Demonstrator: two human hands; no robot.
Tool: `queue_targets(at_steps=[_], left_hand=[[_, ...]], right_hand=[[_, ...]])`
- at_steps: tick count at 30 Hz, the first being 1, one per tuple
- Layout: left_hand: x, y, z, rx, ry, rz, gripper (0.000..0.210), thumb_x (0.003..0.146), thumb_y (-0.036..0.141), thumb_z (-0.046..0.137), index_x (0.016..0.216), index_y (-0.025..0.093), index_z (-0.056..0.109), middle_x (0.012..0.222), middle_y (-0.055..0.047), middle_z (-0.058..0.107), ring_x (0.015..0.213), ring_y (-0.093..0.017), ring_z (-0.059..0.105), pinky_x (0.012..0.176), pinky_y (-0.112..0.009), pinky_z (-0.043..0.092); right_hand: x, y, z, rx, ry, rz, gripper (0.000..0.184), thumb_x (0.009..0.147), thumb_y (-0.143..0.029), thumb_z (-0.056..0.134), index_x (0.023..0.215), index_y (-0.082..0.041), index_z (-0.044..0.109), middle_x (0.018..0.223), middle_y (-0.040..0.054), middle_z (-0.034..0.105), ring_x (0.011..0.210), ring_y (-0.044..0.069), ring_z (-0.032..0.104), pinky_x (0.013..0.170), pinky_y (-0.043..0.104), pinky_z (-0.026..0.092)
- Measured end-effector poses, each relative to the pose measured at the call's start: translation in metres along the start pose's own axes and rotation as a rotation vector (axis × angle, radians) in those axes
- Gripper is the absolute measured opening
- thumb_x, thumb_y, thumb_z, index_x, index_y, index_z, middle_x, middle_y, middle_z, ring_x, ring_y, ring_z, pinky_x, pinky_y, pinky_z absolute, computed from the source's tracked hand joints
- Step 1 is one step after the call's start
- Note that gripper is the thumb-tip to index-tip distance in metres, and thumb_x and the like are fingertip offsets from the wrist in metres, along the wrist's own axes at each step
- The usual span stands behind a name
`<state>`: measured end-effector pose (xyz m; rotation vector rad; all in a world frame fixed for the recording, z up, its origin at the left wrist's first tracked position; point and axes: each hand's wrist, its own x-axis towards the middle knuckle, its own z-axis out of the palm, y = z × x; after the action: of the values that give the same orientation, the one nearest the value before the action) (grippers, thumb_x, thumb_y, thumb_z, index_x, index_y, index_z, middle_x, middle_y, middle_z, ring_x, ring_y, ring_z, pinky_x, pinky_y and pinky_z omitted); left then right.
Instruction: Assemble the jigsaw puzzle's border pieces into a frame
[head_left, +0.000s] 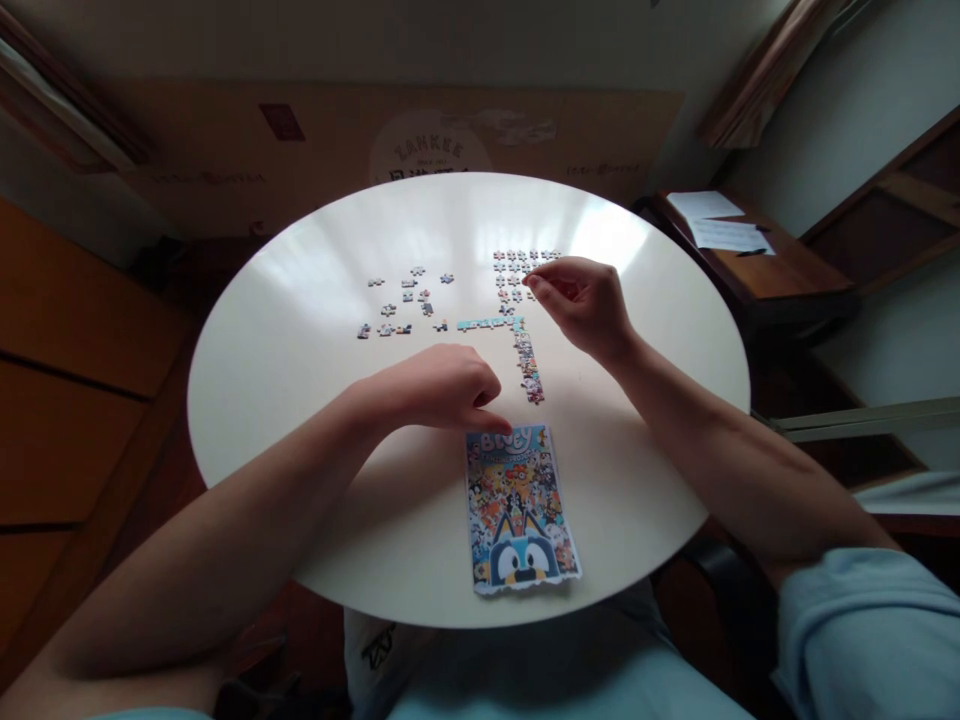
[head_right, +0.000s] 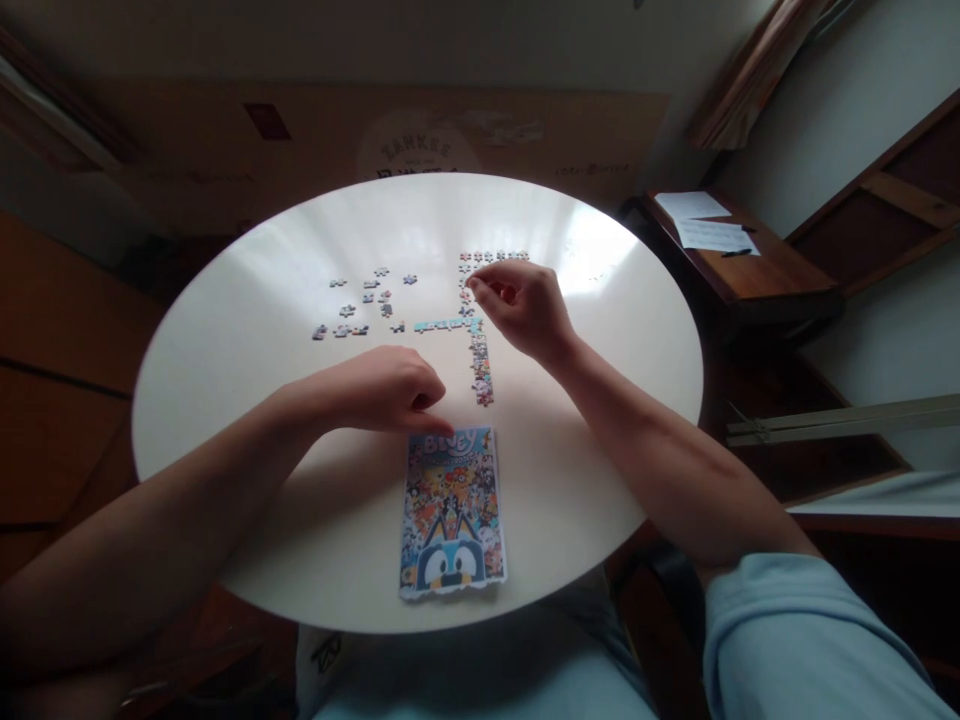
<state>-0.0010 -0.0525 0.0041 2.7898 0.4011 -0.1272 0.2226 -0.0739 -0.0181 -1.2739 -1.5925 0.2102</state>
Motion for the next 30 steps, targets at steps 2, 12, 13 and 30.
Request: queue_targets(at_steps=[2, 12, 13, 30], left_hand=[[0.0, -0.002, 0.001, -0.013, 0.008, 0.009, 0.046, 0.081, 0.041, 0.074, 0.054, 0.019, 0.045, 0.051, 0.003, 0.046, 0.05, -0.011, 0.034, 0.053, -0.03, 0.024], [-0.001, -0.005, -0.001, -0.03, -0.022, -0.011, 0.049, 0.082, 0.045, 0.073, 0.054, 0.019, 0.043, 0.051, 0.003, 0.045, 0.05, -0.011, 0.035, 0.052, -0.03, 0.026], [0.0, -0.005, -0.001, -0.032, -0.024, -0.013, 0.048, 0.082, 0.045, 0.073, 0.055, 0.019, 0.043, 0.051, 0.003, 0.045, 0.05, -0.011, 0.035, 0.052, -0.03, 0.026], [0.001, -0.001, 0.004, -0.021, 0.017, 0.02, 0.043, 0.078, 0.04, 0.076, 0.054, 0.02, 0.047, 0.051, 0.003, 0.048, 0.05, -0.012, 0.036, 0.053, -0.031, 0.024]], right_hand=[[-0.004, 0.01, 0.001, 0.011, 0.037, 0.004, 0.013, 0.089, -0.028, 0.066, 0.086, -0.021, 0.076, 0.082, 0.0022, 0.075, 0.073, 0.017, 0.067, 0.068, 0.035, 0.056], [-0.004, 0.019, -0.011, -0.012, 0.105, -0.051, 0.015, 0.088, -0.025, 0.065, 0.085, -0.019, 0.079, 0.077, 0.0036, 0.075, 0.064, 0.016, 0.064, 0.058, 0.033, 0.049], [-0.004, 0.018, -0.011, -0.013, 0.096, -0.055, 0.015, 0.088, -0.025, 0.065, 0.085, -0.019, 0.079, 0.078, 0.0036, 0.075, 0.064, 0.015, 0.063, 0.058, 0.033, 0.048], [-0.009, 0.029, -0.003, 0.043, 0.054, 0.03, 0.017, 0.09, -0.03, 0.064, 0.09, -0.019, 0.077, 0.082, 0.0036, 0.074, 0.072, 0.017, 0.066, 0.065, 0.034, 0.054]])
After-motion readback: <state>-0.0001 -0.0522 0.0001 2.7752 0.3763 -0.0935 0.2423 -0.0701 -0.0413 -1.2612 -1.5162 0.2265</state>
